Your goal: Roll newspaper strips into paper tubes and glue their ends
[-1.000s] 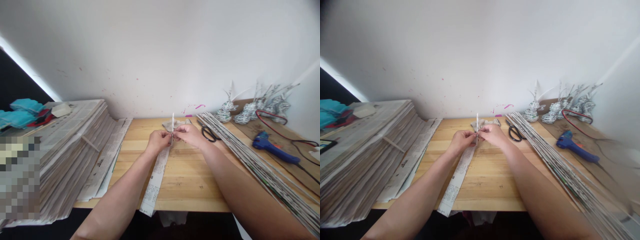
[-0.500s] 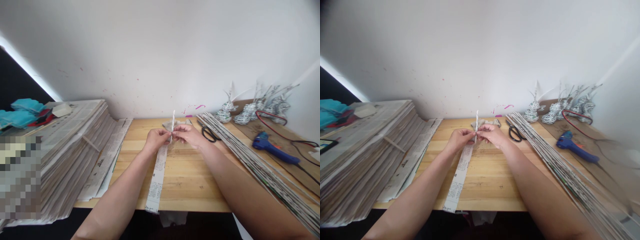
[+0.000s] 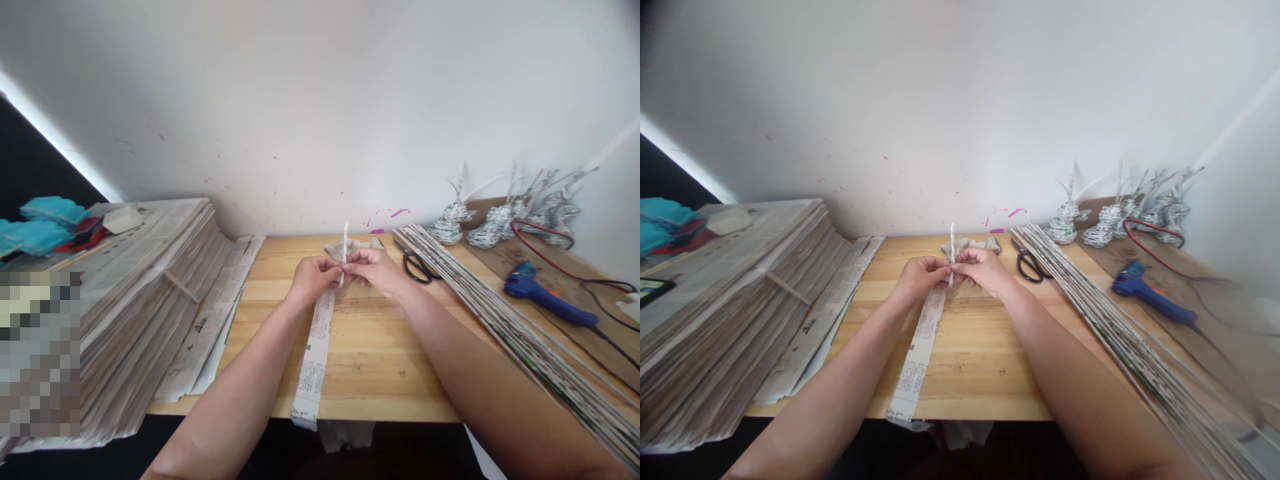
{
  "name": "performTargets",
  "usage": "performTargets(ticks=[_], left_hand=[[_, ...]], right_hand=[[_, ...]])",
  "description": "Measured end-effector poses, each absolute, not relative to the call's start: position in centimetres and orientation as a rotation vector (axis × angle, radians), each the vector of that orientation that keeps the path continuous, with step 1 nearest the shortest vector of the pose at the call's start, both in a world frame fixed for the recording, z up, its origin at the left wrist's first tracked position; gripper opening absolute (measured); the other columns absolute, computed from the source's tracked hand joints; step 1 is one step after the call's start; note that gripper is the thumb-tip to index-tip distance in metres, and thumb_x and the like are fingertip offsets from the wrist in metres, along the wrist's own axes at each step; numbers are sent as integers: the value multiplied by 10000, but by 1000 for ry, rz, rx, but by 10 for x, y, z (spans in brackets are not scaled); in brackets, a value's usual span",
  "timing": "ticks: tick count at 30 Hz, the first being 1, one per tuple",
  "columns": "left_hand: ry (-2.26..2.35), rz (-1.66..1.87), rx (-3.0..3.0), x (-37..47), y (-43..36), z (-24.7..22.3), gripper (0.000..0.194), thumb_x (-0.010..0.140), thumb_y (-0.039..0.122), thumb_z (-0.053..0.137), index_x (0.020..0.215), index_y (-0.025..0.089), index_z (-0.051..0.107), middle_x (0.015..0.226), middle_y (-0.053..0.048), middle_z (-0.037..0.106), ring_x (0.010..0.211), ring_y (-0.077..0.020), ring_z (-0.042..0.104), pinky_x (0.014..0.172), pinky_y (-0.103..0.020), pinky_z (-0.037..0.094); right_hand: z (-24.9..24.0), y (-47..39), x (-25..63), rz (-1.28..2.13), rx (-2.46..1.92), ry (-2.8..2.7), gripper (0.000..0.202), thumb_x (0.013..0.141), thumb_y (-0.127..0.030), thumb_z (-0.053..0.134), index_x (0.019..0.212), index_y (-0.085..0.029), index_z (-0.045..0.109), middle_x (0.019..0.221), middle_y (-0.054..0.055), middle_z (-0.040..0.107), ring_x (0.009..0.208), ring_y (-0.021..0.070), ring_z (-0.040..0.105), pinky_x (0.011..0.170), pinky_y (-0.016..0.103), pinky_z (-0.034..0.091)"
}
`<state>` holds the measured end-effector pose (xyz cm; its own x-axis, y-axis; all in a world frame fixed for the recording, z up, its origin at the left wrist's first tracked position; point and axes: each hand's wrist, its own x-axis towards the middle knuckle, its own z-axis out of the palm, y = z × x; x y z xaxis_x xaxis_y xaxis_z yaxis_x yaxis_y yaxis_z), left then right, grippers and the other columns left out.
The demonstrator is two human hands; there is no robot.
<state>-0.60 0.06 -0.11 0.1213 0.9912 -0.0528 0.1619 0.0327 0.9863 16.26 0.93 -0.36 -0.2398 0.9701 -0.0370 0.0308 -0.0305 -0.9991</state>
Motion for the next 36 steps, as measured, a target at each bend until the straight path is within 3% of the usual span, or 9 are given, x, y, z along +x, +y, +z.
performTargets(ticks=[14, 22, 31, 36], left_hand=[[1168, 990, 1337, -3, -5, 5, 112, 710, 134, 667, 821, 121, 660, 751, -43, 689, 641, -111, 630, 586, -215, 546], [1148, 1016, 1312, -1, -4, -1, 355, 655, 100, 696, 989, 153, 588, 689, -5, 667, 629, -145, 648, 576, -267, 560], [1086, 963, 1195, -1, -11, 13, 425, 652, 45, 685, 1055, 119, 573, 653, 20, 616, 616, -107, 613, 662, -278, 566], [1123, 925, 1178, 0, -10, 11, 466, 649, 123, 754, 1077, 104, 573, 665, -3, 638, 620, -123, 625, 644, -278, 555]], right_hand=[[4, 4, 159, 1240, -1211, -1517, 248, 731, -375, 710, 764, -187, 552, 623, 3, 639, 552, 125, 572, 446, 207, 358], [-1, 4, 155, 1148, -1178, -1556, 194, 730, -326, 685, 736, -198, 540, 611, -10, 619, 552, 136, 576, 537, 257, 435], [-7, 10, 154, 1038, -1114, -1578, 189, 739, -312, 671, 828, -200, 547, 675, -10, 621, 610, 148, 591, 581, 276, 449], [-6, 8, 152, 1138, -1108, -1472, 267, 719, -282, 693, 927, -206, 543, 681, -22, 630, 638, 145, 606, 629, 282, 468]])
